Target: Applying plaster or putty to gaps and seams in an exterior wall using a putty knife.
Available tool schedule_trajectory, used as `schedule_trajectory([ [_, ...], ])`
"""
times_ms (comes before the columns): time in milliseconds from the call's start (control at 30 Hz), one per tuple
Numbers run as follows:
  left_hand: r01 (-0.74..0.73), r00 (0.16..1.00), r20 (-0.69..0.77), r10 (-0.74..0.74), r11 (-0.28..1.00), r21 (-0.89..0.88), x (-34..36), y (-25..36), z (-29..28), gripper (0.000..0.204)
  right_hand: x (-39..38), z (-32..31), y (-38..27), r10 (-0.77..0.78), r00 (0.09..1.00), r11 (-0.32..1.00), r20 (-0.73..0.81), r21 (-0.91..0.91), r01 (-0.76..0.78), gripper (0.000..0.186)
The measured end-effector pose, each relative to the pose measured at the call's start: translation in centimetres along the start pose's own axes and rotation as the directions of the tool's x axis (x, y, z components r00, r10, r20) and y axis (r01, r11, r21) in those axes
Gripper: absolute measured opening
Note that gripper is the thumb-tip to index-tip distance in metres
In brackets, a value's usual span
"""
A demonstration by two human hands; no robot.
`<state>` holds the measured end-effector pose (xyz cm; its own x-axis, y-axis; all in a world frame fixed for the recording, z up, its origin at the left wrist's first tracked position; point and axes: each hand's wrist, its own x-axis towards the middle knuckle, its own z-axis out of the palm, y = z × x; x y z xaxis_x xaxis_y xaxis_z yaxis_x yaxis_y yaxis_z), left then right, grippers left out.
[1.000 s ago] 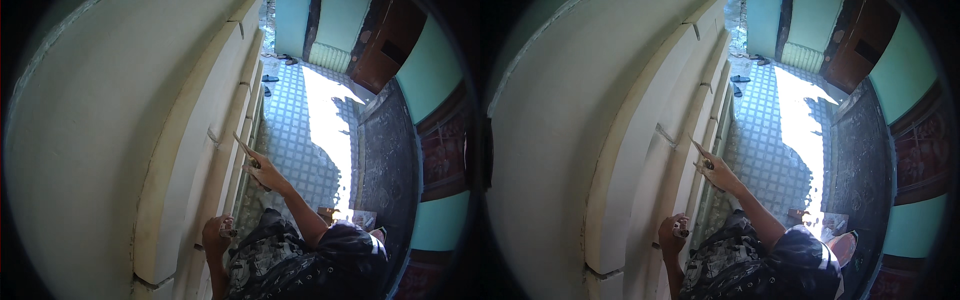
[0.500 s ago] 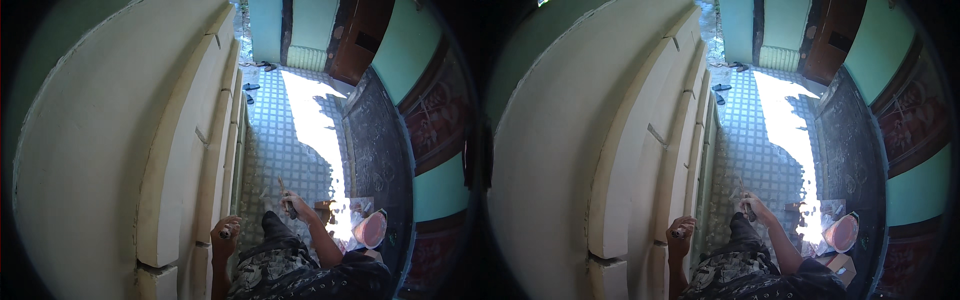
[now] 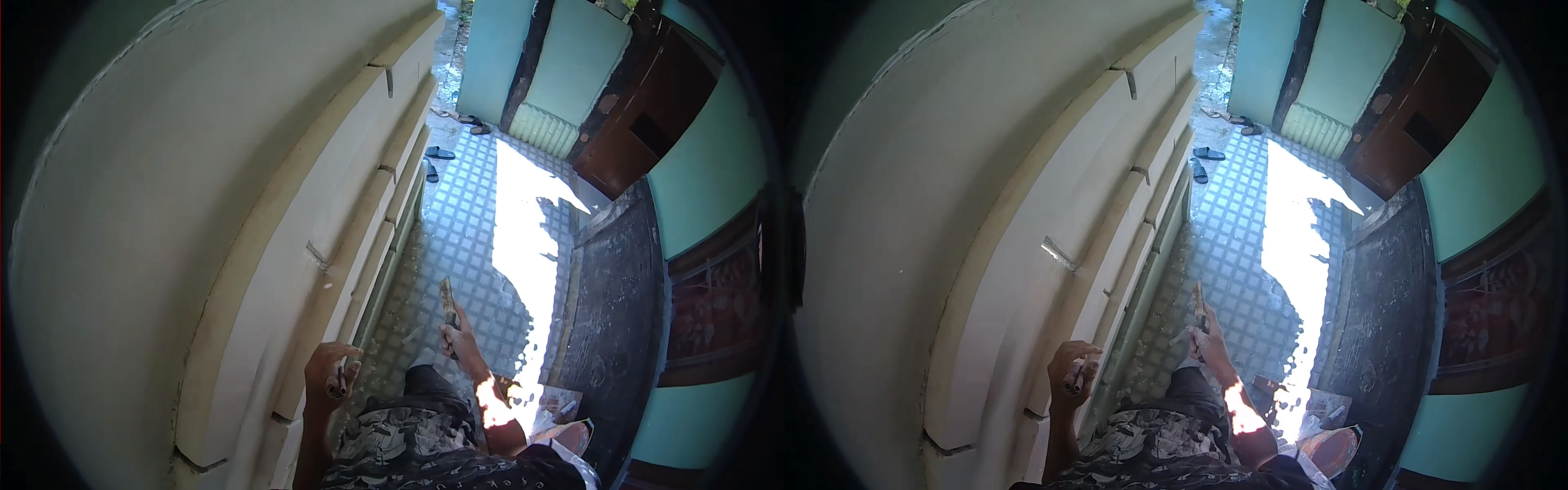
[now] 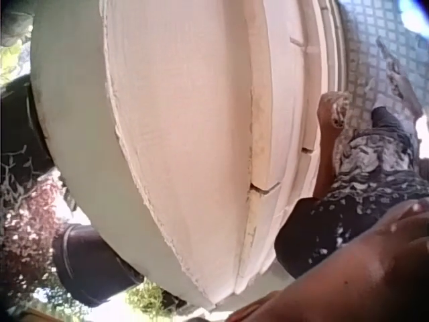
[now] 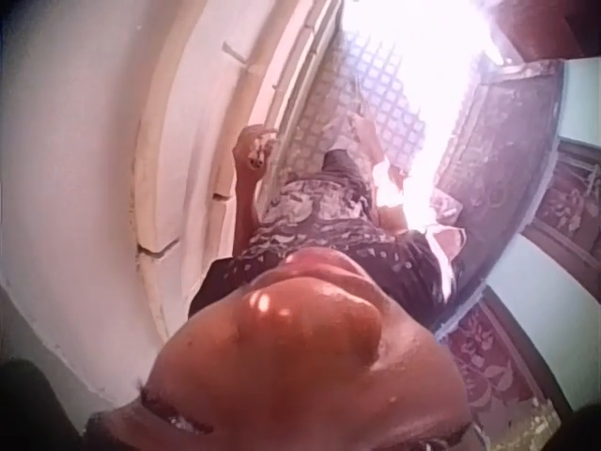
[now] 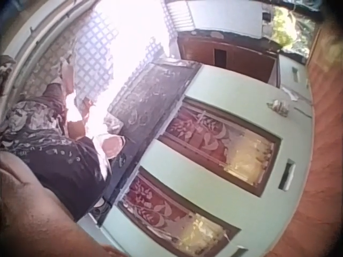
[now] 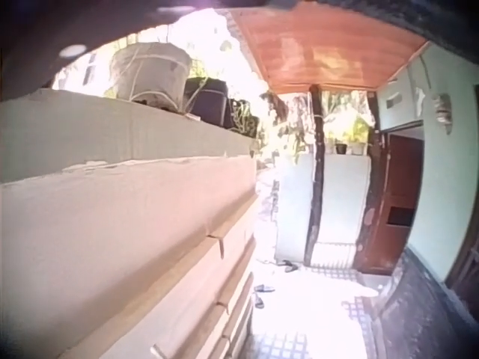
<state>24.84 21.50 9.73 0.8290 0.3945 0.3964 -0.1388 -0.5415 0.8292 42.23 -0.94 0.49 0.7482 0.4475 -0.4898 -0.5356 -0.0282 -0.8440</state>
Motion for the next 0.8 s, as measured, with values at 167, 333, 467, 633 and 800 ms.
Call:
schedule_trajectory([
  [167, 0.135, 0.989, 0.026, -0.146, 0.96, 0.246, 5.8, -2.7, 0.6, 0.014, 5.5, 4.5, -10.8, -0.282, 0.95, 0.949, 0.135, -0.104, 0.297, 0.069],
  [333, 0.304, 0.953, -0.055, -0.299, 0.927, 0.219, 5.5, -6.7, 1.3, 0.013, 10.9, 9.2, -17.4, -0.446, 0.873, 0.894, 0.199, 0.139, 0.425, 0.066],
  [467, 0.223, 0.97, 0.009, -0.244, 0.899, 0.377, 6.5, -6.6, 1.7, 0.01, 15.9, 11.8, -19.6, -0.493, 0.857, 0.834, 0.153, 0.363, 0.415, 0.064],
  [633, 0.38, 0.924, -0.091, -0.371, 0.869, 0.317, 6.5, -5.8, 2.1, 0.012, 18.3, 14.4, -21.1, -0.508, 0.841, 0.813, 0.186, 0.426, 0.397, 0.064],
  [800, 0.143, 0.99, -0.062, -0.13, 0.841, 0.522, 5.7, -6.0, 2.2, 0.008, 19.6, 16.1, -21.6, -0.55, 0.814, 0.821, 0.187, 0.298, 0.486, 0.067],
])
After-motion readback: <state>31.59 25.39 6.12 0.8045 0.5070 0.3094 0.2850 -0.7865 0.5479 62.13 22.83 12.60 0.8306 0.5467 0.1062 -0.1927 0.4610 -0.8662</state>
